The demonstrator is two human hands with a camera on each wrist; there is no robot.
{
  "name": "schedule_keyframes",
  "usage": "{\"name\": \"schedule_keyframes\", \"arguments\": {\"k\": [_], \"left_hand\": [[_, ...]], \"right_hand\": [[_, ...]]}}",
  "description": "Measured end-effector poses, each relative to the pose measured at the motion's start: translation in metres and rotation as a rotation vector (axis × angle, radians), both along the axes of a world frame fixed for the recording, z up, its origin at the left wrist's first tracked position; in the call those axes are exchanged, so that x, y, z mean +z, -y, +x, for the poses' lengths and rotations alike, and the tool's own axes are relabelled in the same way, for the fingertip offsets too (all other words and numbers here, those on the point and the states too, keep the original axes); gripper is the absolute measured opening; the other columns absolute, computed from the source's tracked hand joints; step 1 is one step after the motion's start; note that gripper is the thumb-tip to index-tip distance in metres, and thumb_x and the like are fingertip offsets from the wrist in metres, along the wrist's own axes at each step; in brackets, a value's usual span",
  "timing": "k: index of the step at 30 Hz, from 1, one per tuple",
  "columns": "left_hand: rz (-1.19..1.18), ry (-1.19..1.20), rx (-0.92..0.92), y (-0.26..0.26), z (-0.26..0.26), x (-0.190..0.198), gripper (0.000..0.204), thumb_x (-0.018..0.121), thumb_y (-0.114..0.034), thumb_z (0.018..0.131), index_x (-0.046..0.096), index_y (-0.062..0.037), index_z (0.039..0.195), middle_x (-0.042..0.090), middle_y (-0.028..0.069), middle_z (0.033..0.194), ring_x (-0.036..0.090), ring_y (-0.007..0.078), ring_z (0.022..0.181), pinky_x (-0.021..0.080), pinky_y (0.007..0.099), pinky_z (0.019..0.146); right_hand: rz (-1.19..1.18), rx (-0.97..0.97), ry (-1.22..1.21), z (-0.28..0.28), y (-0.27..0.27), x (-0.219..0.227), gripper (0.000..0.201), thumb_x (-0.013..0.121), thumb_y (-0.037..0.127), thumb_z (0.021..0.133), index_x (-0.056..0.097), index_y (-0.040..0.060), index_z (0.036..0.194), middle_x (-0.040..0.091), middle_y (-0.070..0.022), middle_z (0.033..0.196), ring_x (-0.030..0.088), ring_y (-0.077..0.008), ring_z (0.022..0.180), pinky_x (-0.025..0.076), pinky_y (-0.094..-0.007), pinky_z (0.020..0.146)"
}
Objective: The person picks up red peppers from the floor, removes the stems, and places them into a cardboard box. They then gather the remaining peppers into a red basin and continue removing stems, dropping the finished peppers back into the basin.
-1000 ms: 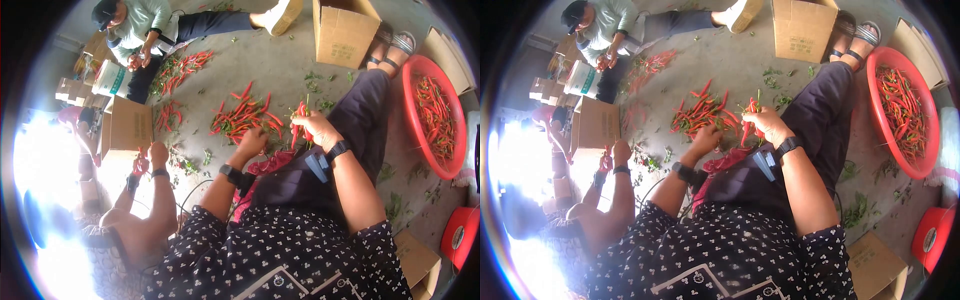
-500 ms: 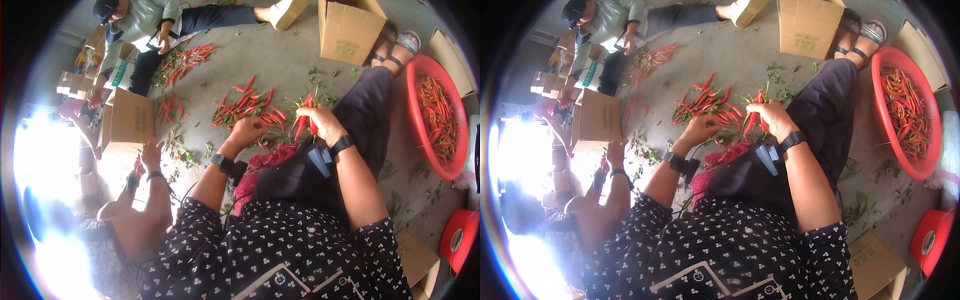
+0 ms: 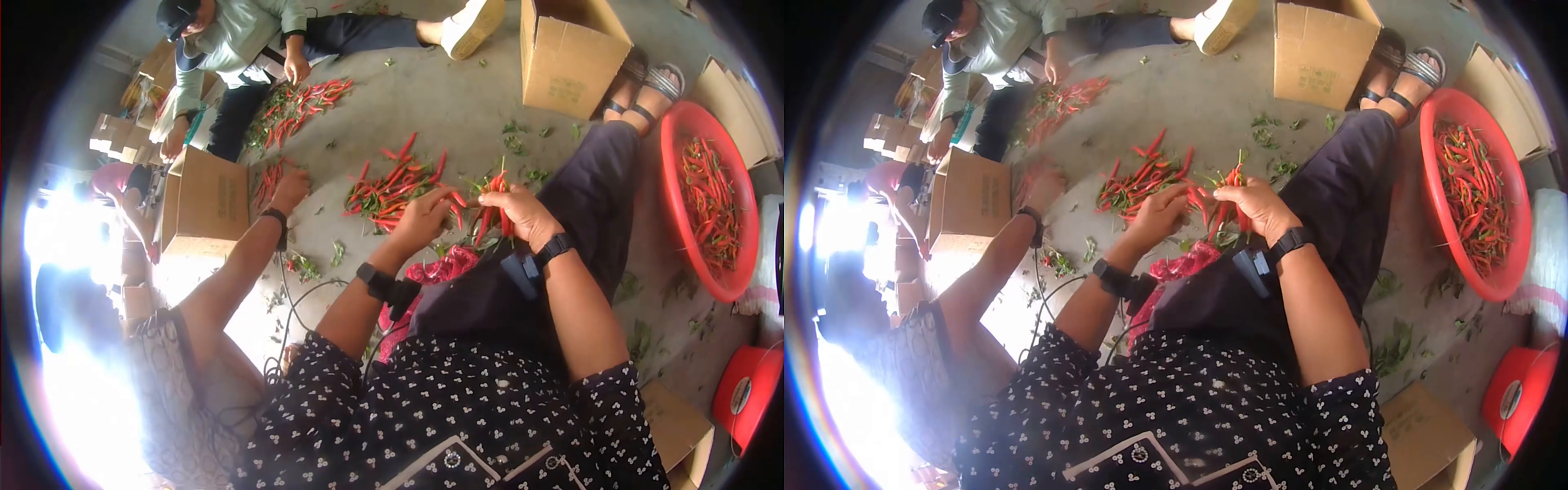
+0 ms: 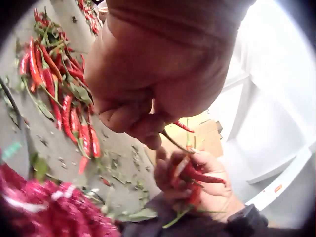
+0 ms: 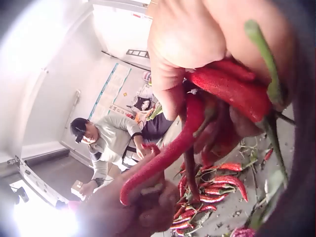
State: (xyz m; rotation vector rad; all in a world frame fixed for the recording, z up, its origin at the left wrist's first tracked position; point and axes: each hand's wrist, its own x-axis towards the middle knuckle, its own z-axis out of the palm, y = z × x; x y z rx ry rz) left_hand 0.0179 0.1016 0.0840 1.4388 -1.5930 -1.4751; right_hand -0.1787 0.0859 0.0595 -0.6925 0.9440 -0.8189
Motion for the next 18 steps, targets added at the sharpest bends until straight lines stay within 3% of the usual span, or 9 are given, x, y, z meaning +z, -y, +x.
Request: {"name": "schedule_keyframes", "arguments": {"k": [1,2,4,5,6,8,14,17,18], "left_hand": [[-0.058,-0.063,-0.118,0.007,-0.005,-0.009,0.038,0.046,-0.016,0.089,0.043,-0.0069,0.126,0.046,-0.0025,0.064,0.041,0.0045,0.052,0.032,0.0197,0.047],[-0.061,-0.073,-0.126,0.010,-0.013,-0.012,0.038,0.046,-0.016,0.089,0.043,-0.0069,0.126,0.046,-0.0025,0.064,0.041,0.0045,0.052,0.032,0.0197,0.047],[0.170,-0.308,-0.125,0.012,-0.030,-0.006,0.045,0.048,-0.014,0.088,0.034,-0.0078,0.131,0.047,-0.0023,0.065,0.039,0.0046,0.051,0.031,0.0203,0.046],[0.183,-0.239,-0.148,0.013,-0.033,-0.001,0.052,0.052,-0.015,0.087,0.030,-0.0085,0.133,0.046,-0.0017,0.064,0.039,0.0050,0.051,0.030,0.0205,0.045],[0.184,-0.242,-0.152,0.015,-0.036,0.005,0.052,0.052,-0.015,0.087,0.030,-0.0085,0.133,0.046,-0.0017,0.064,0.039,0.0050,0.051,0.030,0.0205,0.045],[0.193,-0.017,-0.128,0.019,-0.039,0.013,0.052,0.055,-0.017,0.085,0.032,-0.0074,0.131,0.046,-0.0011,0.063,0.040,0.0057,0.051,0.031,0.0212,0.045],[0.343,-0.113,-0.286,0.043,-0.023,-0.010,0.055,0.059,-0.018,0.082,0.034,-0.0061,0.130,0.051,0.0014,0.065,0.046,0.0084,0.052,0.036,0.0234,0.046],[0.280,-0.013,-0.250,0.044,-0.025,-0.001,0.054,0.060,-0.015,0.079,0.038,-0.0067,0.128,0.056,0.0046,0.070,0.052,0.0103,0.056,0.042,0.0239,0.050],[0.282,-0.014,-0.250,0.047,-0.023,-0.003,0.054,0.060,-0.015,0.079,0.038,-0.0067,0.128,0.056,0.0046,0.070,0.052,0.0103,0.056,0.042,0.0239,0.050]], "right_hand": [[-0.017,-0.024,0.064,0.002,-0.001,0.002,0.012,0.061,0.009,0.074,0.060,0.0012,0.084,0.062,-0.0059,0.078,0.058,-0.0157,0.069,0.047,-0.0297,0.062],[-0.032,-0.049,0.126,0.001,-0.003,0.004,0.012,0.061,0.008,0.075,0.060,0.0005,0.085,0.062,-0.0062,0.080,0.059,-0.0157,0.071,0.047,-0.0289,0.064],[-0.029,-0.042,0.134,-0.003,-0.004,0.006,0.013,0.060,0.005,0.075,0.060,0.0001,0.087,0.063,-0.0068,0.082,0.059,-0.0155,0.075,0.046,-0.0277,0.068],[-0.048,-0.082,0.119,-0.003,-0.003,0.005,0.014,0.059,0.004,0.075,0.060,0.0000,0.088,0.063,-0.0069,0.082,0.059,-0.0151,0.076,0.046,-0.0277,0.068],[-0.061,-0.120,0.107,-0.003,-0.004,0.002,0.014,0.059,0.004,0.074,0.059,0.0000,0.088,0.062,-0.0069,0.082,0.059,-0.0147,0.076,0.046,-0.0276,0.069],[-0.088,-0.152,0.073,-0.001,-0.001,-0.003,0.016,0.058,0.003,0.074,0.058,-0.0004,0.089,0.062,-0.0073,0.083,0.058,-0.0145,0.076,0.045,-0.0275,0.068],[-0.124,-0.096,0.061,-0.003,0.000,0.000,0.016,0.058,0.002,0.072,0.057,-0.0006,0.088,0.061,-0.0064,0.083,0.057,-0.0134,0.076,0.045,-0.0271,0.068],[-0.126,-0.111,0.044,-0.002,0.003,-0.007,0.015,0.059,0.002,0.071,0.056,0.0000,0.086,0.060,-0.0063,0.081,0.057,-0.0134,0.075,0.044,-0.0271,0.067],[-0.105,-0.203,0.014,-0.002,0.005,-0.008,0.013,0.060,0.003,0.071,0.056,0.0008,0.084,0.060,-0.0064,0.079,0.057,-0.0134,0.072,0.044,-0.0271,0.062]]}}
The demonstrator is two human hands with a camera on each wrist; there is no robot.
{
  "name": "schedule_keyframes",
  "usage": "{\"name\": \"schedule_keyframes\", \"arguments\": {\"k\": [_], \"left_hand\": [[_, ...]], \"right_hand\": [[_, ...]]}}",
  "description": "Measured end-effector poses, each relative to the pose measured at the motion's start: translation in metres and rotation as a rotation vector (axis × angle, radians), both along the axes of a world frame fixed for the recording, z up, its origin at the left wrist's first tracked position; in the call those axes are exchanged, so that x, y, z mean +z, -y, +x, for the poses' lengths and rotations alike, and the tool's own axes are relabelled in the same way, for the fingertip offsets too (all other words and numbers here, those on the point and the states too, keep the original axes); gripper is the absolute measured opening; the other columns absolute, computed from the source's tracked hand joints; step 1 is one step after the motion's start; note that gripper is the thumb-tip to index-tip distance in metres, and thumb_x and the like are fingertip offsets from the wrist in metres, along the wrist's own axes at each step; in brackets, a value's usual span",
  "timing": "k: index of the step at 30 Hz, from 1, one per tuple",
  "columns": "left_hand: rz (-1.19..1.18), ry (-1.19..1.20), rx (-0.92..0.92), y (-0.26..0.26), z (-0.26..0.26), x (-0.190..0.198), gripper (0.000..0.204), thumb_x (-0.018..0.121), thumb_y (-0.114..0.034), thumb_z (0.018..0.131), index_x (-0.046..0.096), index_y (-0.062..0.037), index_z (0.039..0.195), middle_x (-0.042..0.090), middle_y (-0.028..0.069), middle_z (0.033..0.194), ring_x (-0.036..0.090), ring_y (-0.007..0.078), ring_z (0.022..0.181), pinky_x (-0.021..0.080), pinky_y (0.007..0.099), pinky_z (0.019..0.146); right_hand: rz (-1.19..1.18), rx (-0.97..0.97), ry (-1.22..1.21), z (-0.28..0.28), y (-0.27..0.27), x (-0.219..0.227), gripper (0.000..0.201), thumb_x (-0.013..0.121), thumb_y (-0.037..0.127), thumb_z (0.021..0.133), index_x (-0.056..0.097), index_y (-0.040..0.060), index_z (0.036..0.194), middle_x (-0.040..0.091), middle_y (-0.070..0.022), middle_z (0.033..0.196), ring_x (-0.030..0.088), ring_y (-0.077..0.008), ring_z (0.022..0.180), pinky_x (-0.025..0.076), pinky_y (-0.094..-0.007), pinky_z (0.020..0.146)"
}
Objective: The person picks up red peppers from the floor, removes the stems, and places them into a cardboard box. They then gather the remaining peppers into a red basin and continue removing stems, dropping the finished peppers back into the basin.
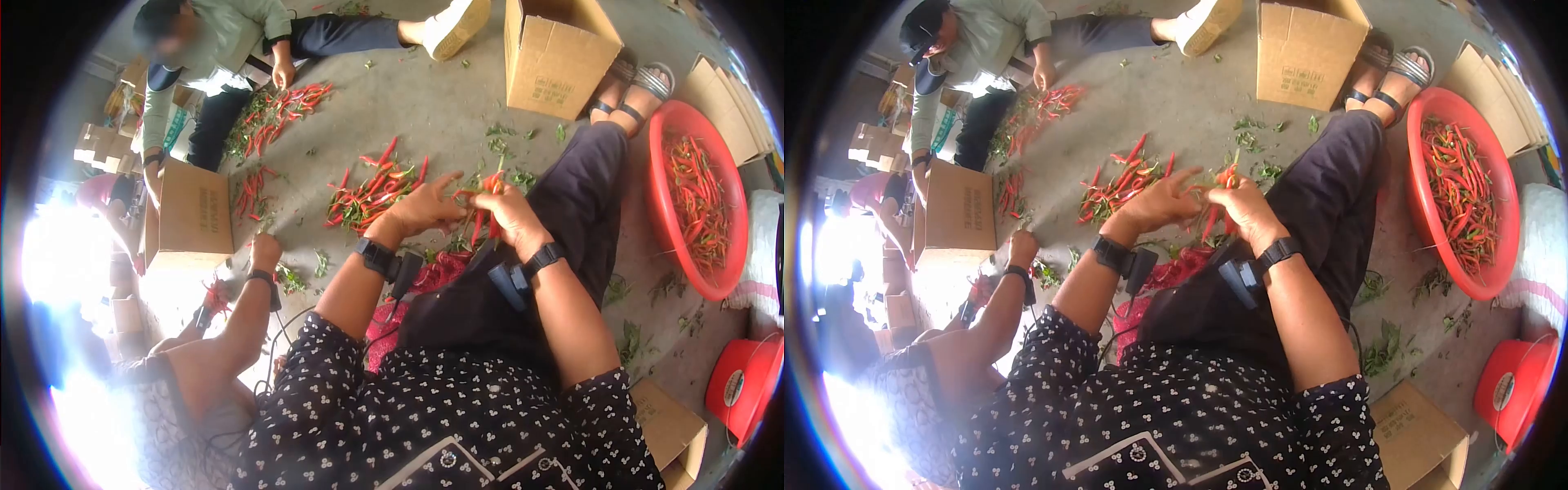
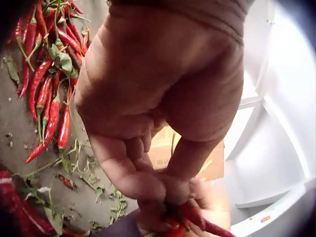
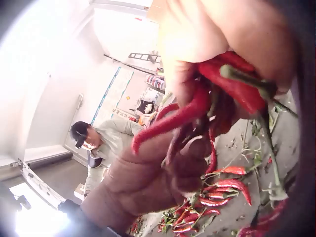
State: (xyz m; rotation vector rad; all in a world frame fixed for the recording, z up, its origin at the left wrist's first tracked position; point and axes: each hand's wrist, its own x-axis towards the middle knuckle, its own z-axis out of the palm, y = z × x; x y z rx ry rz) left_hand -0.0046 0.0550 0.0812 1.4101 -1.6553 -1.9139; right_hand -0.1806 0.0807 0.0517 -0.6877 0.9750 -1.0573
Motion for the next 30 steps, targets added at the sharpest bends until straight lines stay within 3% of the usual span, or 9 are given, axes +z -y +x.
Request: {"name": "schedule_keyframes", "arguments": {"k": [2,3,4,6,13,23,26,28,30], "left_hand": [[-0.222,-0.034,-0.035,0.008,0.008,-0.007,0.053,0.062,-0.011,0.075,0.043,-0.0078,0.125,0.060,0.0076,0.077,0.057,0.0135,0.061,0.047,0.0255,0.055],[-0.609,0.328,-0.172,0.012,0.012,-0.020,0.048,0.059,-0.007,0.072,0.049,-0.0091,0.118,0.061,0.0079,0.087,0.059,0.0196,0.074,0.049,0.0316,0.066],[-0.609,0.328,-0.171,0.011,0.017,-0.033,0.048,0.059,-0.007,0.072,0.049,-0.0091,0.118,0.061,0.0079,0.087,0.059,0.0196,0.074,0.049,0.0316,0.066],[-1.205,0.724,-0.488,0.000,0.026,-0.054,0.041,0.057,-0.005,0.068,0.054,-0.0092,0.109,0.058,0.0085,0.098,0.056,0.0251,0.090,0.045,0.0378,0.078],[-1.088,0.763,-0.229,-0.028,0.029,-0.063,0.022,0.054,-0.008,0.072,0.053,-0.0090,0.094,0.052,0.0104,0.093,0.053,0.0281,0.091,0.045,0.0410,0.072],[-0.931,0.755,-0.312,-0.012,0.035,-0.062,0.013,0.053,-0.011,0.075,0.056,-0.0034,0.085,0.056,0.0143,0.089,0.059,0.0342,0.080,0.048,0.0413,0.068],[-0.944,0.508,-0.040,-0.008,0.036,-0.037,0.012,0.051,-0.015,0.082,0.057,-0.0050,0.086,0.056,0.0102,0.070,0.058,0.0247,0.070,0.045,0.0375,0.061],[-0.404,0.312,0.115,-0.001,0.035,-0.026,0.020,0.051,-0.022,0.087,0.058,-0.0039,0.090,0.050,0.0018,0.061,0.052,0.0129,0.062,0.042,0.0296,0.056],[-0.300,0.220,0.120,-0.003,0.027,-0.020,0.023,0.048,-0.024,0.089,0.059,-0.0035,0.092,0.050,-0.0015,0.068,0.045,0.0054,0.064,0.039,0.0239,0.056]], "right_hand": [[0.026,-0.097,-0.024,-0.002,0.003,-0.005,0.012,0.061,0.004,0.072,0.057,0.0016,0.083,0.060,-0.0066,0.078,0.057,-0.0134,0.068,0.043,-0.0271,0.058],[0.047,-0.105,-0.001,-0.004,0.005,-0.011,0.011,0.061,0.005,0.071,0.057,0.0025,0.082,0.060,-0.0068,0.076,0.057,-0.0139,0.065,0.042,-0.0274,0.053],[0.066,-0.111,0.023,-0.005,0.006,-0.009,0.011,0.062,0.005,0.071,0.057,0.0034,0.081,0.060,-0.0070,0.074,0.057,-0.0143,0.061,0.041,-0.0276,0.048],[0.087,-0.104,0.043,-0.006,0.005,-0.005,0.010,0.064,0.006,0.071,0.058,0.0045,0.080,0.060,-0.0077,0.071,0.057,-0.0161,0.057,0.039,-0.0275,0.042],[0.105,-0.100,0.110,-0.003,-0.001,0.001,0.022,0.061,0.003,0.073,0.054,0.0012,0.094,0.060,-0.0095,0.077,0.061,-0.0196,0.064,0.044,-0.0289,0.046],[0.110,-0.090,0.141,-0.004,-0.004,0.003,0.028,0.059,0.002,0.073,0.053,-0.0014,0.100,0.059,-0.0101,0.077,0.061,-0.0213,0.066,0.046,-0.0327,0.052],[0.110,-0.075,0.209,-0.003,-0.004,0.002,0.028,0.059,0.001,0.073,0.053,-0.0018,0.100,0.059,-0.0099,0.078,0.059,-0.0204,0.065,0.045,-0.0328,0.051],[0.121,-0.038,0.208,-0.004,-0.004,0.005,0.026,0.059,0.001,0.074,0.054,-0.0019,0.099,0.058,-0.0098,0.079,0.059,-0.0199,0.065,0.046,-0.0328,0.052],[0.131,-0.010,0.204,-0.006,-0.003,0.004,0.024,0.058,0.001,0.074,0.055,-0.0020,0.097,0.058,-0.0097,0.080,0.058,-0.0195,0.065,0.046,-0.0329,0.052]]}}
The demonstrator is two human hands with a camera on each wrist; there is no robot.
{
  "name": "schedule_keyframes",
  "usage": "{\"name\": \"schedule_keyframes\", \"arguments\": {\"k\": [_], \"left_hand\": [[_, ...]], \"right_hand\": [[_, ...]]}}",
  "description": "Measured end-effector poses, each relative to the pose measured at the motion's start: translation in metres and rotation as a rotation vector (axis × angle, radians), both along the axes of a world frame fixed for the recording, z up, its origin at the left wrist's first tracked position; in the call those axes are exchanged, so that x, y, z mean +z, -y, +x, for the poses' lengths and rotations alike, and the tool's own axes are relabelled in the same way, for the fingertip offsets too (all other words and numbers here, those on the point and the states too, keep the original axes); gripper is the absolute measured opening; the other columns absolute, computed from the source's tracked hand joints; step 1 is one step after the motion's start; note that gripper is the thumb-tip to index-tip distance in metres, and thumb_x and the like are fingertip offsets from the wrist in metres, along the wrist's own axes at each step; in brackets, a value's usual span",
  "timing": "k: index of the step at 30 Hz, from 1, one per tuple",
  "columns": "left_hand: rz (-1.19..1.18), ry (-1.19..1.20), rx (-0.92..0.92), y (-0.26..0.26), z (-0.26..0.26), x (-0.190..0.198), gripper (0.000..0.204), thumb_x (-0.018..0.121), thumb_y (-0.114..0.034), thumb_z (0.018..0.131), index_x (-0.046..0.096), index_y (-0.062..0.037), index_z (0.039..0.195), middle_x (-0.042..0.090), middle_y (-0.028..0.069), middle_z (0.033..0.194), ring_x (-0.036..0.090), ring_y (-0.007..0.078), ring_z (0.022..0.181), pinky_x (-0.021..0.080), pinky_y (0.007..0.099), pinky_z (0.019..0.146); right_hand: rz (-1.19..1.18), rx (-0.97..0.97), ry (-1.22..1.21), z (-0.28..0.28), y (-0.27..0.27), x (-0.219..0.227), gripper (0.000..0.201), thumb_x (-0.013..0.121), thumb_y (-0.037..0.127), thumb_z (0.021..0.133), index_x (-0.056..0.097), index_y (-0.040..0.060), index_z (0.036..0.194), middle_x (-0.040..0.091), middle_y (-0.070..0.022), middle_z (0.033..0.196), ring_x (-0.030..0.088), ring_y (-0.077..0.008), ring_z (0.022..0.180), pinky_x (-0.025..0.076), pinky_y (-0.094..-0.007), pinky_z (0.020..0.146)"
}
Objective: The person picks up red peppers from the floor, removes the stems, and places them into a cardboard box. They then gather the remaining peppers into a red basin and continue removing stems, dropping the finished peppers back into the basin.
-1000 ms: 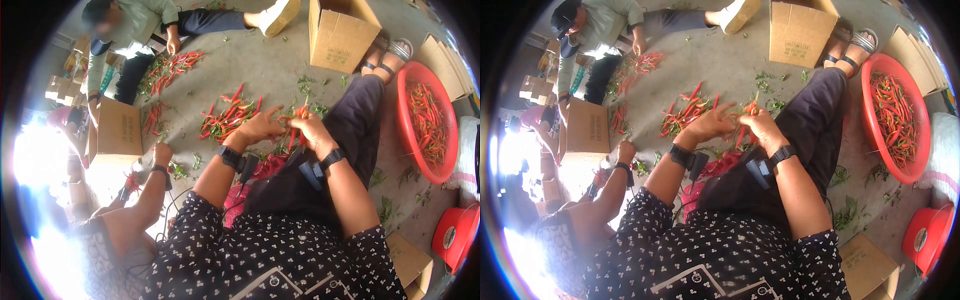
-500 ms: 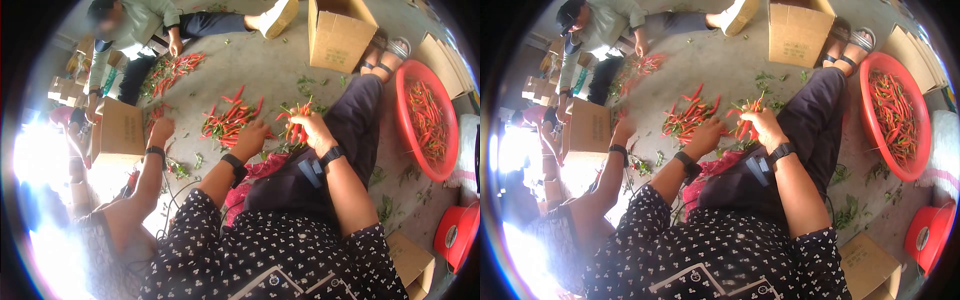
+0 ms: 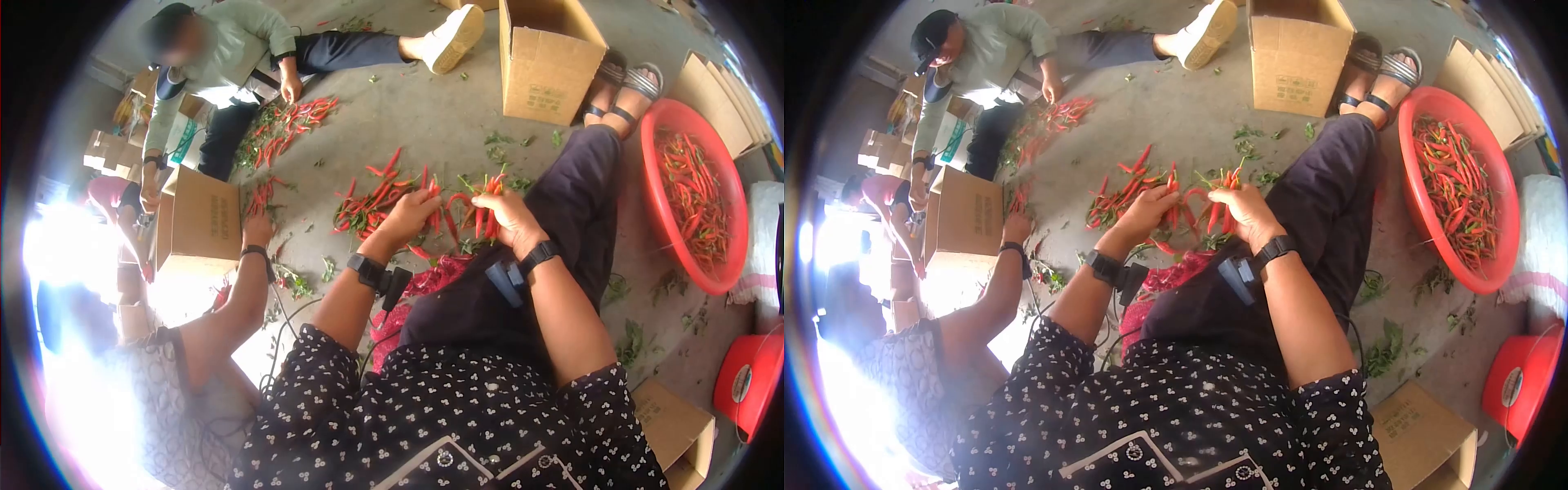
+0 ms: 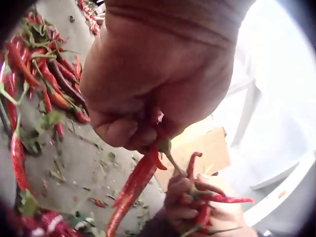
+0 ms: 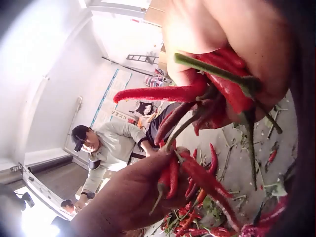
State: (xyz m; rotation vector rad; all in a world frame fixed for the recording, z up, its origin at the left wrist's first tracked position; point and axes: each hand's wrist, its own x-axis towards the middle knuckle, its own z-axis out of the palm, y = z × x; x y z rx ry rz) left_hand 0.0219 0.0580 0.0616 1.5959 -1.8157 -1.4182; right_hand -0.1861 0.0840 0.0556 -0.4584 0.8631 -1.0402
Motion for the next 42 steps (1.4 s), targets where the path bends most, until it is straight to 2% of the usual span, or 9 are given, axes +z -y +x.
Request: {"name": "schedule_keyframes", "arguments": {"k": [4,11,16,17,20,24,32,35,42], "left_hand": [[0.146,-0.349,-0.044,-0.008,-0.036,0.015,0.026,0.044,-0.023,0.091,0.056,-0.0017,0.098,0.055,0.0001,0.079,0.046,0.0053,0.070,0.038,0.0222,0.059],[0.189,-0.683,0.296,-0.003,-0.068,-0.005,0.025,0.043,-0.024,0.091,0.054,-0.0030,0.097,0.056,0.0014,0.080,0.049,0.0079,0.067,0.040,0.0230,0.059],[-0.077,-0.510,0.337,-0.009,-0.085,-0.009,0.025,0.043,-0.022,0.091,0.054,0.0002,0.086,0.054,0.0066,0.073,0.048,0.0141,0.070,0.040,0.0295,0.064],[-0.444,-0.247,0.186,-0.005,-0.082,-0.014,0.028,0.040,-0.022,0.092,0.054,0.0014,0.097,0.055,0.0182,0.095,0.049,0.0254,0.092,0.040,0.0352,0.081],[-0.738,-0.165,-0.050,0.006,-0.070,-0.050,0.033,0.038,-0.024,0.092,0.050,-0.0002,0.111,0.041,0.0263,0.120,0.036,0.0373,0.114,0.030,0.0391,0.096],[-0.903,0.121,-0.236,-0.001,-0.062,-0.011,0.047,0.038,-0.042,0.089,0.052,-0.0055,0.116,0.026,0.0265,0.135,0.025,0.0428,0.123,0.021,0.0499,0.100],[-0.803,0.579,-0.455,-0.017,-0.051,0.036,0.069,0.040,-0.063,0.079,0.057,-0.0041,0.110,0.021,0.0226,0.139,0.019,0.0377,0.128,0.020,0.0530,0.100],[-0.837,0.224,-0.311,-0.012,-0.031,0.029,0.060,0.045,-0.044,0.085,0.042,0.0036,0.122,0.030,0.0230,0.135,0.030,0.0379,0.123,0.025,0.0432,0.101],[-0.582,0.283,-0.042,-0.022,0.039,-0.016,0.039,0.051,-0.021,0.083,0.049,0.0020,0.115,0.046,0.0221,0.118,0.045,0.0352,0.110,0.037,0.0397,0.092]], "right_hand": [[-0.032,0.043,0.007,0.001,-0.002,0.008,0.019,0.057,0.002,0.075,0.059,-0.0009,0.093,0.059,-0.0088,0.080,0.057,-0.0178,0.067,0.046,-0.0322,0.055],[-0.042,0.103,-0.084,0.001,0.000,0.006,0.014,0.056,0.003,0.077,0.060,0.0007,0.090,0.060,-0.0068,0.078,0.058,-0.0155,0.068,0.046,-0.0290,0.057],[-0.037,0.087,0.061,0.002,0.001,0.004,0.012,0.056,0.006,0.078,0.060,0.0020,0.089,0.061,-0.0075,0.076,0.059,-0.0177,0.062,0.047,-0.0291,0.055],[-0.056,0.096,0.105,-0.001,0.001,0.003,0.011,0.056,0.007,0.079,0.060,0.0024,0.088,0.061,-0.0077,0.075,0.059,-0.0186,0.060,0.048,-0.0292,0.054],[-0.062,0.109,0.210,-0.002,-0.004,0.011,0.011,0.056,0.009,0.080,0.060,0.0024,0.088,0.061,-0.0079,0.073,0.060,-0.0197,0.062,0.049,-0.0298,0.054],[-0.043,-0.020,0.334,0.004,0.001,-0.004,0.014,0.058,0.003,0.077,0.059,0.0002,0.090,0.061,-0.0079,0.078,0.060,-0.0184,0.064,0.049,-0.0305,0.057],[-0.115,0.035,-0.096,0.001,-0.007,0.018,0.011,0.060,0.003,0.073,0.060,0.0017,0.084,0.058,-0.0018,0.070,0.052,-0.0115,0.057,0.041,-0.0279,0.051],[-0.197,-0.051,-0.011,-0.014,-0.010,0.049,0.010,0.061,0.007,0.074,0.060,0.0032,0.083,0.058,-0.0027,0.069,0.057,-0.0137,0.058,0.044,-0.0281,0.052],[-0.457,-0.562,-0.048,-0.098,0.000,0.131,0.018,0.061,0.005,0.075,0.055,0.0017,0.092,0.058,-0.0069,0.075,0.061,-0.0206,0.065,0.049,-0.0296,0.055]]}}
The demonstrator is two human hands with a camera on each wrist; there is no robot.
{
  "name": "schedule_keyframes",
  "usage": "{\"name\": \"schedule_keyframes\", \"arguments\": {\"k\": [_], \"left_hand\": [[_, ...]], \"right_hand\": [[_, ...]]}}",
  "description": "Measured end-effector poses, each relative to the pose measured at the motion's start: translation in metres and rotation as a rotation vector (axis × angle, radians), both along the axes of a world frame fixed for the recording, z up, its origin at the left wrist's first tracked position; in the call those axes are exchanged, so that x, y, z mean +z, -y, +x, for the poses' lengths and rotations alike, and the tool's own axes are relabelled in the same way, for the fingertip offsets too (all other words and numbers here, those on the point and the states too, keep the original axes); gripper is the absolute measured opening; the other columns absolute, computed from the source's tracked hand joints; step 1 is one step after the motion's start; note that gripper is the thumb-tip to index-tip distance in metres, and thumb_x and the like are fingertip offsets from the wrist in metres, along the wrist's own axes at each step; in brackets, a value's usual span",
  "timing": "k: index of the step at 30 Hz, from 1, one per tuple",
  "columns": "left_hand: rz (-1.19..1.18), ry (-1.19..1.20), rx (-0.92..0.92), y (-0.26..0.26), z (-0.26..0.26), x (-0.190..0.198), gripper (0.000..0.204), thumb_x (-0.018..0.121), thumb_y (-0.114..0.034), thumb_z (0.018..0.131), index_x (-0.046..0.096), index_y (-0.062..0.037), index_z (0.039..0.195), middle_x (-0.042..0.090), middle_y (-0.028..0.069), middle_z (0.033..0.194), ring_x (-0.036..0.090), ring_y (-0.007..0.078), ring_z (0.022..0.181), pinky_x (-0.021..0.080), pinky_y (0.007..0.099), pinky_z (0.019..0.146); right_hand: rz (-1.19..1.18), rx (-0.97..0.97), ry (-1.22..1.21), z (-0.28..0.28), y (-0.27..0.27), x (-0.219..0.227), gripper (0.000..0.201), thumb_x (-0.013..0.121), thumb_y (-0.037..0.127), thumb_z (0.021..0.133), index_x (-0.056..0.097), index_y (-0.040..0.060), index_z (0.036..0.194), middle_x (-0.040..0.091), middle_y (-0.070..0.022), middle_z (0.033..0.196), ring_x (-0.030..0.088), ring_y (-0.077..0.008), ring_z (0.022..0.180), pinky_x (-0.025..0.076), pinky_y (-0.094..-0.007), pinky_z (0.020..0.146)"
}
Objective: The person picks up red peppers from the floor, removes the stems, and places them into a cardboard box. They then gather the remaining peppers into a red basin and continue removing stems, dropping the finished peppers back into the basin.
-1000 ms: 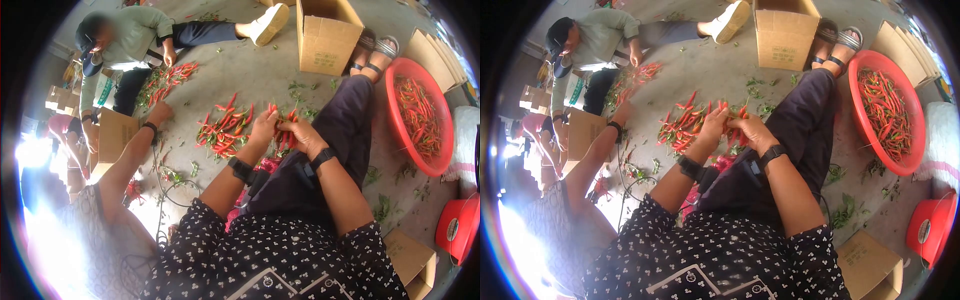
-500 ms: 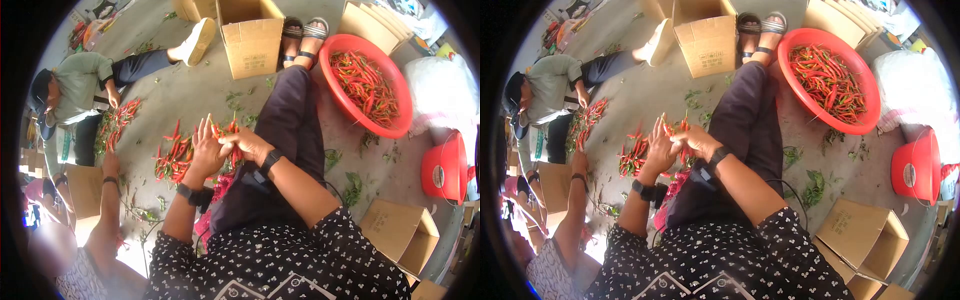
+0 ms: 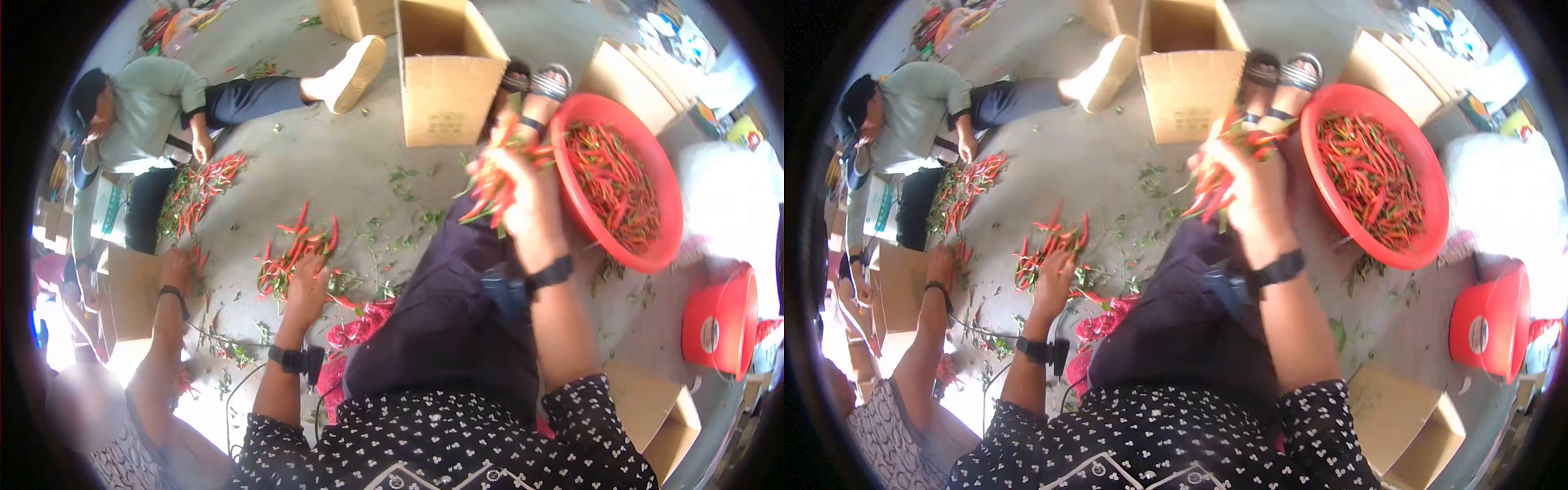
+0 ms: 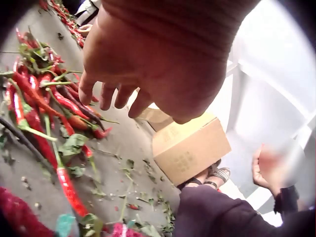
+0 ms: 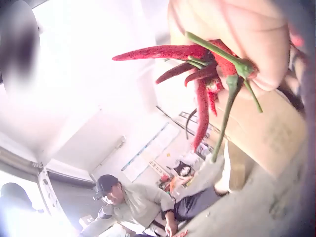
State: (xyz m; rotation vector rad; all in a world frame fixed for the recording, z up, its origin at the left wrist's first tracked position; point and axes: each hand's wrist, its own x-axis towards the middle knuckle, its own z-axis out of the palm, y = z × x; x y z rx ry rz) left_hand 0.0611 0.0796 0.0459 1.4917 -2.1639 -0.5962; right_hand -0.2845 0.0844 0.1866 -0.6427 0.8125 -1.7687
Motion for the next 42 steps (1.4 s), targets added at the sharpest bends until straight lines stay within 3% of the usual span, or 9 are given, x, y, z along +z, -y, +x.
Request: {"name": "schedule_keyframes", "arguments": {"k": [6,8,10,14,15,19,26,34,42], "left_hand": [[0.176,-0.116,0.104,-0.026,0.018,0.000,0.029,0.056,-0.017,0.078,0.057,-0.0013,0.103,0.053,0.0160,0.108,0.051,0.0313,0.098,0.040,0.0387,0.087],[-0.004,0.047,0.055,-0.029,0.031,-0.009,0.030,0.057,-0.014,0.074,0.057,-0.0034,0.102,0.053,0.0150,0.107,0.052,0.0315,0.096,0.042,0.0387,0.084],[0.004,0.092,0.097,-0.033,0.034,-0.008,0.030,0.058,-0.013,0.074,0.058,-0.0037,0.102,0.053,0.0148,0.107,0.052,0.0320,0.096,0.042,0.0393,0.084],[0.016,0.034,0.172,-0.022,0.037,-0.022,0.029,0.057,-0.010,0.073,0.059,-0.0073,0.101,0.053,0.0135,0.108,0.053,0.0319,0.096,0.044,0.0403,0.082],[0.068,0.034,0.162,-0.023,0.036,-0.026,0.029,0.056,-0.009,0.072,0.059,-0.0087,0.101,0.053,0.0132,0.108,0.053,0.0312,0.096,0.045,0.0403,0.081],[-0.148,0.301,0.112,-0.005,0.022,-0.027,0.027,0.055,-0.006,0.072,0.057,-0.0108,0.099,0.053,0.0100,0.102,0.056,0.0290,0.092,0.049,0.0406,0.070],[0.101,0.502,0.078,0.013,0.022,-0.034,0.012,0.050,-0.014,0.079,0.054,-0.0059,0.087,0.056,0.0121,0.090,0.057,0.0311,0.083,0.047,0.0431,0.067],[0.104,-0.272,0.283,0.006,-0.007,0.028,0.011,0.057,-0.013,0.074,0.059,-0.0019,0.077,0.059,0.0129,0.082,0.057,0.0268,0.075,0.046,0.0349,0.064],[0.185,-0.401,-0.162,-0.004,-0.043,0.035,0.014,0.055,0.005,0.073,0.059,-0.0013,0.085,0.057,0.0063,0.089,0.055,0.0129,0.085,0.045,0.0255,0.073]], "right_hand": [[-0.246,-0.332,-0.226,-0.036,0.070,0.107,0.022,0.055,0.009,0.084,0.053,-0.0004,0.103,0.059,-0.0100,0.087,0.060,-0.0248,0.083,0.049,-0.0336,0.075],[-0.316,-0.334,-0.781,-0.080,0.149,0.115,0.023,0.058,0.012,0.082,0.054,0.0014,0.102,0.061,-0.0085,0.084,0.060,-0.0206,0.076,0.048,-0.0285,0.067],[-0.156,0.060,-0.467,-0.080,0.209,0.113,0.014,0.060,0.014,0.081,0.059,0.0043,0.091,0.062,-0.0071,0.073,0.060,-0.0170,0.062,0.047,-0.0254,0.053],[0.003,0.016,-0.703,0.017,0.145,0.107,0.010,0.058,0.016,0.083,0.060,0.0073,0.088,0.061,-0.0043,0.074,0.058,-0.0143,0.062,0.046,-0.0262,0.050],[0.051,-0.068,-0.665,-0.002,0.172,0.065,0.043,0.057,0.026,0.082,0.050,0.0067,0.120,0.059,-0.0047,0.101,0.054,-0.0163,0.097,0.041,-0.0330,0.082],[0.181,0.256,-0.491,0.100,0.095,-0.013,0.027,0.057,0.034,0.075,0.060,0.0093,0.086,0.057,0.0000,0.067,0.047,-0.0081,0.052,0.033,-0.0229,0.048],[0.508,0.540,-0.371,0.147,0.020,-0.134,0.019,0.059,0.021,0.080,0.058,0.0035,0.088,0.060,-0.0021,0.073,0.057,-0.0102,0.059,0.042,-0.0240,0.048],[0.712,0.865,-0.269,0.139,0.018,-0.135,0.037,0.054,0.034,0.083,0.057,0.0006,0.098,0.062,-0.0117,0.086,0.062,-0.0211,0.073,0.048,-0.0315,0.062],[0.608,0.787,0.030,0.128,0.020,-0.146,0.029,0.055,0.025,0.082,0.057,0.0007,0.098,0.060,-0.0128,0.088,0.060,-0.0223,0.074,0.048,-0.0339,0.066]]}}
